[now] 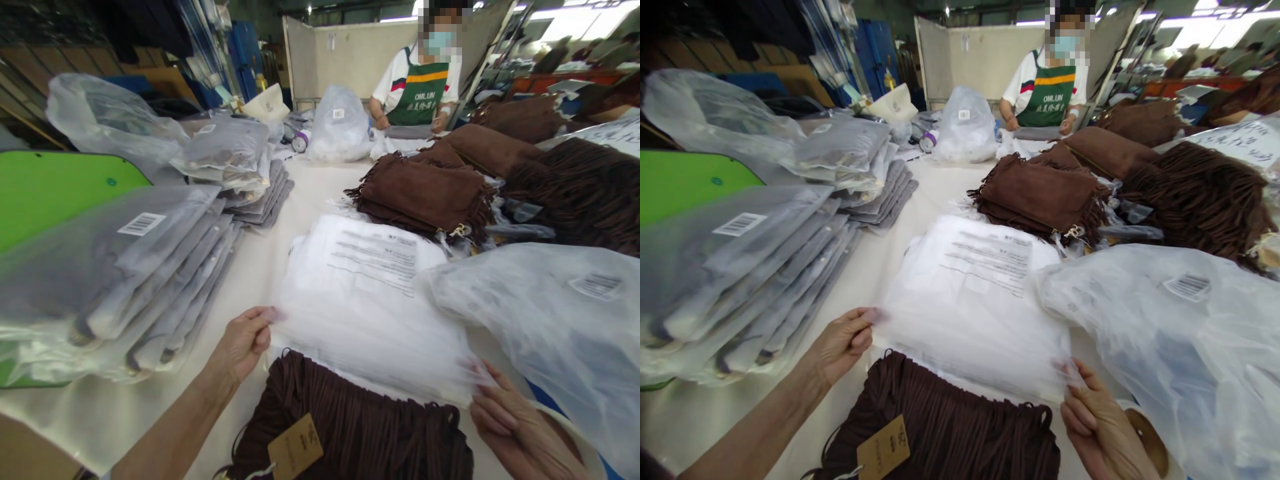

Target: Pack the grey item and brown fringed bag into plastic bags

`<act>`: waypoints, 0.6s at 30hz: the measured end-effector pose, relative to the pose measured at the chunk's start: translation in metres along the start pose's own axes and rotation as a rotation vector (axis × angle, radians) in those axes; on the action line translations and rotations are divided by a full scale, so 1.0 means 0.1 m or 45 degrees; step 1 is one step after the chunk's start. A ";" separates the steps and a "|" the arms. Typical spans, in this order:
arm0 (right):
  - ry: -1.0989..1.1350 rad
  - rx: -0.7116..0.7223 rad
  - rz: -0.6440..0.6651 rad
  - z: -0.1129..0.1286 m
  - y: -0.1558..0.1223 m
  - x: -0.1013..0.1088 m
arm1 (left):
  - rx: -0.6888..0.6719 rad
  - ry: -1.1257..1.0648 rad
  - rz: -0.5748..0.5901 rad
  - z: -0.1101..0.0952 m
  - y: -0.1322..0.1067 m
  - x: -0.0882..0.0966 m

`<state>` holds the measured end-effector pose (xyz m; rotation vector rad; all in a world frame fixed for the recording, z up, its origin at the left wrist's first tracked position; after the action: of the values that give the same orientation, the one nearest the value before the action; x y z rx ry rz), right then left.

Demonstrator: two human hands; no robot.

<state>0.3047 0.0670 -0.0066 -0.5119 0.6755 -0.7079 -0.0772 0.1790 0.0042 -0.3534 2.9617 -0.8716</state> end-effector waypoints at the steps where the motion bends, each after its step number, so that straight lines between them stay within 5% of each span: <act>1: 0.055 -0.029 0.004 -0.04 0.02 0.03 | 0.001 -0.025 -0.007 0.02 0.00 0.00; 8: -0.123 0.178 0.062 -0.12 0.18 0.29 | -0.107 -0.077 0.061 0.07 -0.05 -0.04; 13: -0.905 0.407 0.119 -0.11 0.08 0.38 | -0.474 0.687 0.012 -0.02 -0.19 -0.02; 18: -1.176 0.492 0.158 -0.18 -0.03 0.48 | -0.611 1.006 -0.067 0.11 -0.29 0.10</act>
<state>0.3178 0.0270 -0.0355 -0.3756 -0.2919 -0.3972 -0.0802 0.1469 0.0104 -0.0969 3.9105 -0.3140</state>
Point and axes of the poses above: each hand's wrist, its own y-axis towards the middle knuckle, its own x-axis out of the back of the hand, z = x × y, the point moved 9 cm from there along y, towards the middle knuckle, and after that the axes turned 12 degrees about y, right-handed, at the moved point
